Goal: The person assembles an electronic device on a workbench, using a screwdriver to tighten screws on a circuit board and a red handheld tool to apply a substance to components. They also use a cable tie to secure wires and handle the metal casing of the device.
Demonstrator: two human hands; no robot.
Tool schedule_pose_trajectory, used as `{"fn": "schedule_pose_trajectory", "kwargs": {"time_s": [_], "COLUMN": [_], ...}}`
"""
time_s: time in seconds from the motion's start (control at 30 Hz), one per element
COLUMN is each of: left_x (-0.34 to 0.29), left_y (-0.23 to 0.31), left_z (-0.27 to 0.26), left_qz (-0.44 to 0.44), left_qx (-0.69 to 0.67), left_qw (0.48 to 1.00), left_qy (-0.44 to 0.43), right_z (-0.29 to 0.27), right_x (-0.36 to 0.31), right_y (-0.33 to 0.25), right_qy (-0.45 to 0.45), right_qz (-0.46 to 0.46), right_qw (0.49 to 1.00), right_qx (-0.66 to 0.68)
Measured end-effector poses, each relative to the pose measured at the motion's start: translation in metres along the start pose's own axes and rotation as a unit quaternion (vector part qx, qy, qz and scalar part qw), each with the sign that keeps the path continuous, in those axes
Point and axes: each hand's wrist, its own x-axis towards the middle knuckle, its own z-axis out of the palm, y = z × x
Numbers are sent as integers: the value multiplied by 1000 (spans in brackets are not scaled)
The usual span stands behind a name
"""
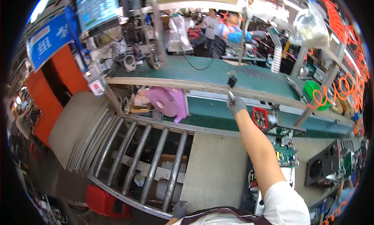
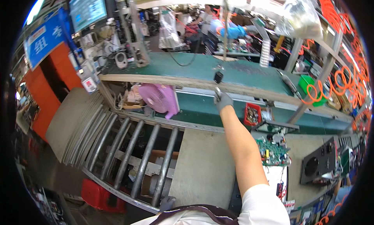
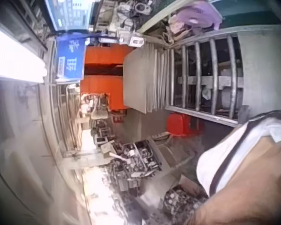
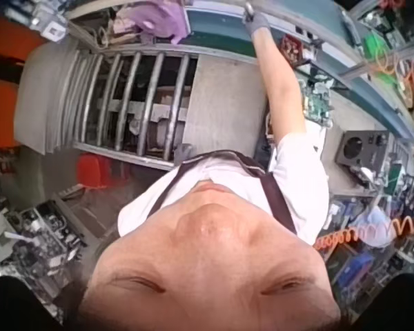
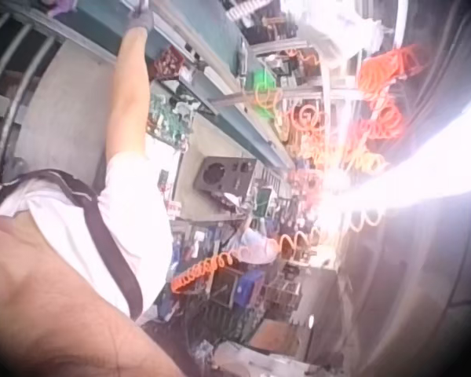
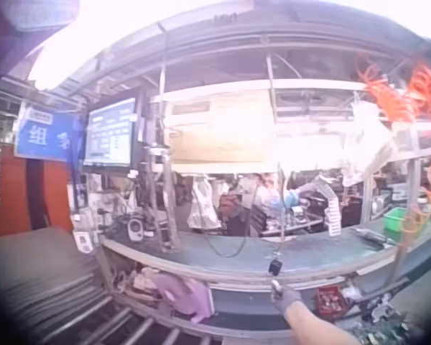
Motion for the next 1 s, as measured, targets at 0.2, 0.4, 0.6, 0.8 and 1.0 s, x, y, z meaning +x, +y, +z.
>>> {"fn": "schedule_pose_trajectory", "kwargs": {"time_s": [0.2, 0.4, 0.6, 0.8, 1.0], "left_x": [30, 11, -43, -114, -187], "left_y": [19, 122, 210, 264, 281], "left_z": [21, 35, 60, 92, 100], "left_qz": [118, 232, 371, 589, 684], "left_qx": [-65, -50, -2, -64, -57], "left_qw": [990, 967, 904, 766, 702], "left_qy": [37, -91, -212, -248, -188], "right_z": [-12, -18, -46, -117, -208], "right_x": [-23, -170, -315, -448, -548], "right_y": [-9, -48, -120, -172, -171], "right_qy": [2, -158, -202, -174, -94], "right_qz": [20, -26, -102, -330, -431], "right_qw": [990, 937, 938, 898, 849], "right_qx": [-138, -312, -263, -233, -291]}}
